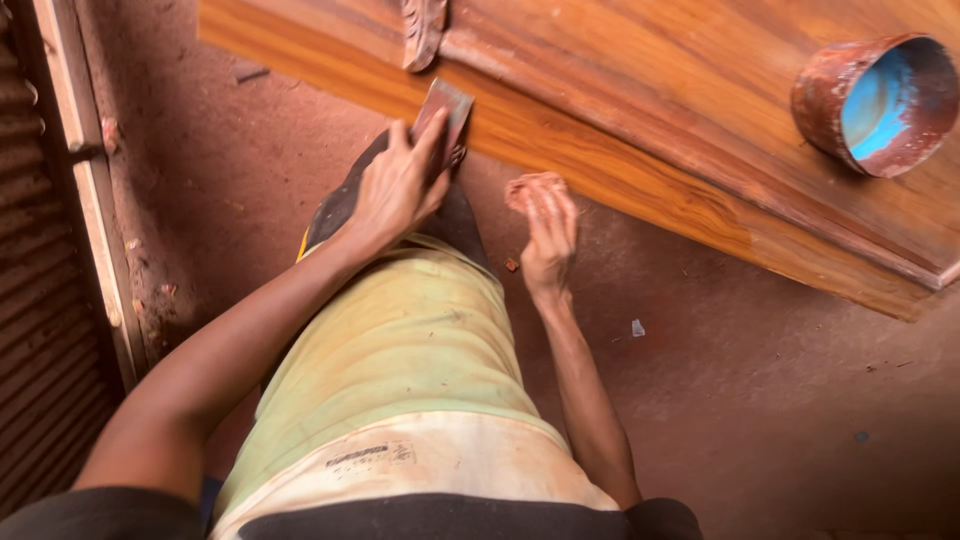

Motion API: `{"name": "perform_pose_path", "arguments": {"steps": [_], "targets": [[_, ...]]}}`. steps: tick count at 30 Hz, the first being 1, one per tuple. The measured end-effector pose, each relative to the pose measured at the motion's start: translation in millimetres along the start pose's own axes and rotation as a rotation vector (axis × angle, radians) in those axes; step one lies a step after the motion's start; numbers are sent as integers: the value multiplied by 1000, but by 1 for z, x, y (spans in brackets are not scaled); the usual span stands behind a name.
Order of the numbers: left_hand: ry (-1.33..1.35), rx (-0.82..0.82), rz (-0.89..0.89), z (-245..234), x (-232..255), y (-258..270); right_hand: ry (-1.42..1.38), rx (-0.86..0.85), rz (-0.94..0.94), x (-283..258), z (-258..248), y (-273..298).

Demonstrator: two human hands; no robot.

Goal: The person sands the surface of a wooden cabinet door using a sanding block held in the left hand. They work on the flat panels and around a carved floral relief, occasionally wiping the surface with their right hand to remove dust.

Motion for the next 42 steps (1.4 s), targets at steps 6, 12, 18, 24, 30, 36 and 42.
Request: {"name": "perform_pose_path", "arguments": {"steps": [6, 12, 18, 24, 30, 36, 42], "targets": [[25, -9, -65, 5, 3, 2, -36, -18, 50, -24, -18, -14], [-44, -52, -102, 20, 15, -13, -91, -25, 27, -38, -10, -7], [-77, 18, -33, 27, 9, -17, -73, -18, 35, -37, -12, -6], [-99, 13, -21, 21, -1, -10, -74, 32, 47, -34, -13, -9], [-86, 24, -28, 5, -13, -1, -87, 1, 55, -35, -13, -2], [-64, 60, 11, 8, -11, 0, -107, -10, 48, -39, -12, 4], [-87, 32, 10, 12, -12, -9, -83, 0, 44, -38, -12, -3]]}}
Point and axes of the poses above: each hand's wrist, its own y-axis away from the middle knuckle, its own z-axis out of the palm, x = y × z, the point moved 2 cm from there along -y, towards the middle knuckle, and after that the axes turned 7 degrees about -z, right-handed, at the moved point
